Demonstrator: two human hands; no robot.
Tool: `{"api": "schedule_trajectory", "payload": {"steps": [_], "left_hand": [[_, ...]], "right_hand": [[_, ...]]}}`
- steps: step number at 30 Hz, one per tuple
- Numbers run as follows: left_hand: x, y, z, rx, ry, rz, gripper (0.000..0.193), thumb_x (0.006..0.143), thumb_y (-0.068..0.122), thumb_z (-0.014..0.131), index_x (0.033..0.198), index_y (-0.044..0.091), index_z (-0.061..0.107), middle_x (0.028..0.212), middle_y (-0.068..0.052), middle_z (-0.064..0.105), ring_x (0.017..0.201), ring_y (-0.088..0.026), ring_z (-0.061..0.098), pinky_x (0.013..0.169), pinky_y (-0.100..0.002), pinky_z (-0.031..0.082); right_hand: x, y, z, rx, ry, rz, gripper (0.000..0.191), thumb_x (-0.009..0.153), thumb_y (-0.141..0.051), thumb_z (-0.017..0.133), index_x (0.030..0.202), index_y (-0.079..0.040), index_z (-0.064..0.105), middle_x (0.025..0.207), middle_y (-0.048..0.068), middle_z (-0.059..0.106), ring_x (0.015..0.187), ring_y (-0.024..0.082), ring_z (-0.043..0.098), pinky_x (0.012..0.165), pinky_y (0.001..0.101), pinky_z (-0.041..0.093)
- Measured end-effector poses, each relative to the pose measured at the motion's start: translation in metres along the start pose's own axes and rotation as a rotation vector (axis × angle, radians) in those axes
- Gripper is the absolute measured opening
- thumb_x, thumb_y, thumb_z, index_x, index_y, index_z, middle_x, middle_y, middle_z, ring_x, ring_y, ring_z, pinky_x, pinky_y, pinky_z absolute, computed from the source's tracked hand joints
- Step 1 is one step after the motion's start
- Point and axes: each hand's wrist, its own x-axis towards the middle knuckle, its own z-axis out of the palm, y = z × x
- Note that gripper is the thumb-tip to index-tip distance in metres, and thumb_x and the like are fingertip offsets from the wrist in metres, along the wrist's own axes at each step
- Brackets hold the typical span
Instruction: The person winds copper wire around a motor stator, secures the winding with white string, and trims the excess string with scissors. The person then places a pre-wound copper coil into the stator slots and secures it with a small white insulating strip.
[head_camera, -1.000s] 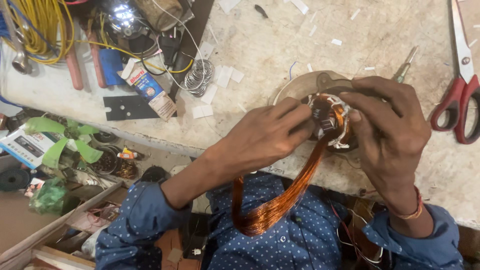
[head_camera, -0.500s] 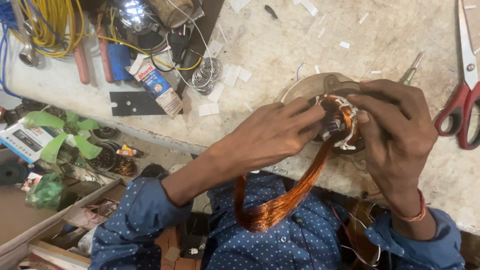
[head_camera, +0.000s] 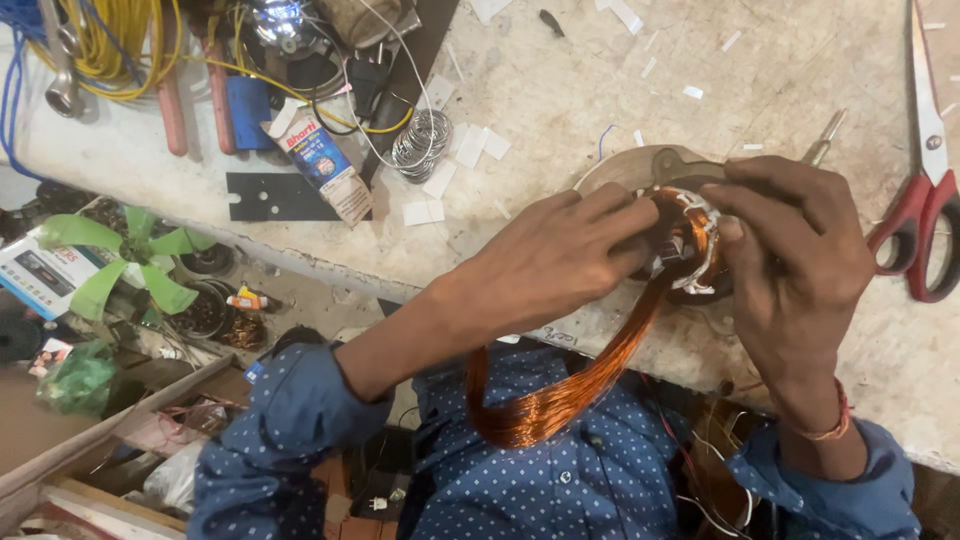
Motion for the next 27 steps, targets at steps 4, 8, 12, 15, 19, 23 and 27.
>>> {"api": "schedule_trajectory", "payload": {"steps": [4, 8, 12, 15, 19, 23, 27], "left_hand": [[-0.002, 0.0, 0.002, -0.166, 0.186, -0.031, 0.02, 0.093, 0.009, 0.071, 0.111, 0.003, 0.073, 0.131, -0.012, 0.057, 0.12, -0.028, 0.06, 0.093, -0.033, 0.061], [-0.014, -0.005, -0.008, -0.288, 0.28, -0.15, 0.03, 0.096, 0.003, 0.07, 0.126, 0.005, 0.07, 0.13, -0.013, 0.059, 0.114, -0.027, 0.067, 0.088, -0.028, 0.065], [-0.02, -0.006, -0.014, -0.31, 0.25, -0.225, 0.039, 0.094, 0.004, 0.071, 0.133, 0.005, 0.066, 0.13, -0.013, 0.059, 0.111, -0.025, 0.068, 0.088, -0.028, 0.066], [-0.017, -0.002, -0.008, -0.237, 0.245, -0.208, 0.04, 0.095, 0.008, 0.073, 0.134, 0.003, 0.063, 0.13, -0.017, 0.058, 0.105, -0.028, 0.069, 0.082, -0.029, 0.065], [-0.018, 0.0, 0.0, -0.117, 0.222, -0.159, 0.047, 0.092, 0.003, 0.072, 0.138, -0.001, 0.06, 0.129, -0.018, 0.057, 0.103, -0.029, 0.07, 0.083, -0.032, 0.064], [-0.019, -0.003, 0.011, 0.056, 0.234, -0.089, 0.045, 0.092, -0.008, 0.067, 0.136, -0.006, 0.06, 0.125, -0.017, 0.061, 0.103, -0.026, 0.071, 0.073, -0.026, 0.064], [-0.017, -0.003, 0.02, 0.041, 0.224, -0.044, 0.032, 0.097, -0.009, 0.067, 0.128, -0.006, 0.064, 0.116, -0.017, 0.066, 0.09, -0.02, 0.071, 0.056, -0.023, 0.059]], "right_hand": [[0.003, 0.005, -0.001, 0.049, 0.031, -0.038, 0.024, 0.111, -0.016, 0.063, 0.127, 0.001, 0.068, 0.128, 0.017, 0.067, 0.118, 0.03, 0.068, 0.1, 0.0363, 0.057], [0.003, 0.011, 0.001, 0.24, 0.132, -0.032, 0.052, 0.118, -0.045, 0.047, 0.139, 0.001, 0.057, 0.137, 0.018, 0.064, 0.126, 0.028, 0.067, 0.108, 0.035, 0.059], [-0.011, 0.019, 0.001, 0.377, 0.18, 0.064, 0.057, 0.12, -0.049, 0.046, 0.141, 0.003, 0.05, 0.137, 0.016, 0.062, 0.126, 0.024, 0.067, 0.113, 0.0343, 0.058], [-0.024, 0.031, 0.001, 0.481, 0.174, 0.158, 0.052, 0.12, -0.046, 0.048, 0.138, 0.003, 0.049, 0.132, 0.012, 0.062, 0.125, 0.019, 0.065, 0.112, 0.0291, 0.054], [-0.039, 0.05, -0.001, 0.718, 0.186, 0.357, 0.034, 0.12, -0.027, 0.057, 0.136, 0.003, 0.054, 0.12, 0.004, 0.06, 0.107, 0.009, 0.058, 0.096, 0.0204, 0.052], [-0.048, 0.06, 0.001, 0.861, 0.133, 0.511, 0.023, 0.12, -0.012, 0.057, 0.137, 0.003, 0.061, 0.105, 0.002, 0.061, 0.089, 0.006, 0.054, 0.081, 0.0172, 0.047], [-0.046, 0.057, -0.002, 0.566, 0.023, 0.569, 0.035, 0.095, 0.005, 0.049, 0.127, 0.002, 0.062, 0.105, 0.0, 0.064, 0.093, 0.009, 0.06, 0.081, 0.0207, 0.05]]}}
